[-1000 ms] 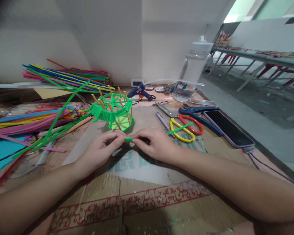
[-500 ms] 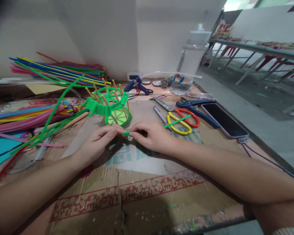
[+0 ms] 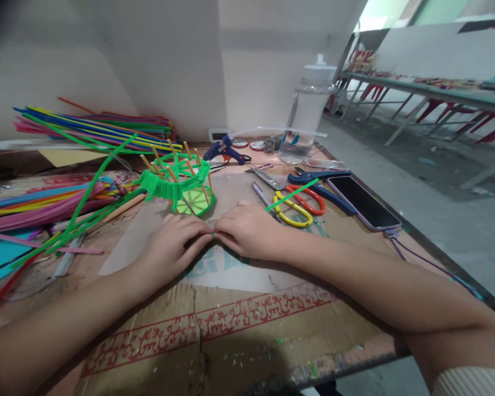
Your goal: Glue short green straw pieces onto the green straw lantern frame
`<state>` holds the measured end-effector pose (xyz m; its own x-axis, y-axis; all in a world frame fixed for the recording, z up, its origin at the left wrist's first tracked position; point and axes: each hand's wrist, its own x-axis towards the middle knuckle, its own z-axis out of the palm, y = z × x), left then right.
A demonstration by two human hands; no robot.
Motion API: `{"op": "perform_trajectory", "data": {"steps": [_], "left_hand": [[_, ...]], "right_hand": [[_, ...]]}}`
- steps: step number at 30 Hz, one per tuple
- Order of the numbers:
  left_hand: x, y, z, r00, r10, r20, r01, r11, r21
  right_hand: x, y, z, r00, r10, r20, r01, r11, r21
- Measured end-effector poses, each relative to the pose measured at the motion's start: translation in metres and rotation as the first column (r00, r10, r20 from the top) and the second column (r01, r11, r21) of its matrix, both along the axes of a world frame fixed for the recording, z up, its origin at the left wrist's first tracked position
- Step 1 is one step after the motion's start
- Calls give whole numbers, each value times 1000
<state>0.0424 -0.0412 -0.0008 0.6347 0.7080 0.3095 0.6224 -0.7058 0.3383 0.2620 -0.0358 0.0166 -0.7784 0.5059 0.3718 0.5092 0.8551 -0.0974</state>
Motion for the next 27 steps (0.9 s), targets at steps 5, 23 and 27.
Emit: {"op": "perform_trajectory", "data": {"steps": [5,23,27], "left_hand": [[2,-3,0,999,-8,-38,10,999,39],[-3,-9,52,738,335,585,136,776,-616],[-6,-11,56,740,326,589,138,783,-606]], "right_hand": [[0,3,0,999,23,33,-27,990,140],[122,25,14,704,-625,339,689,717,-109],[127,33,5,620,-681,390,764,638,-100]]}}
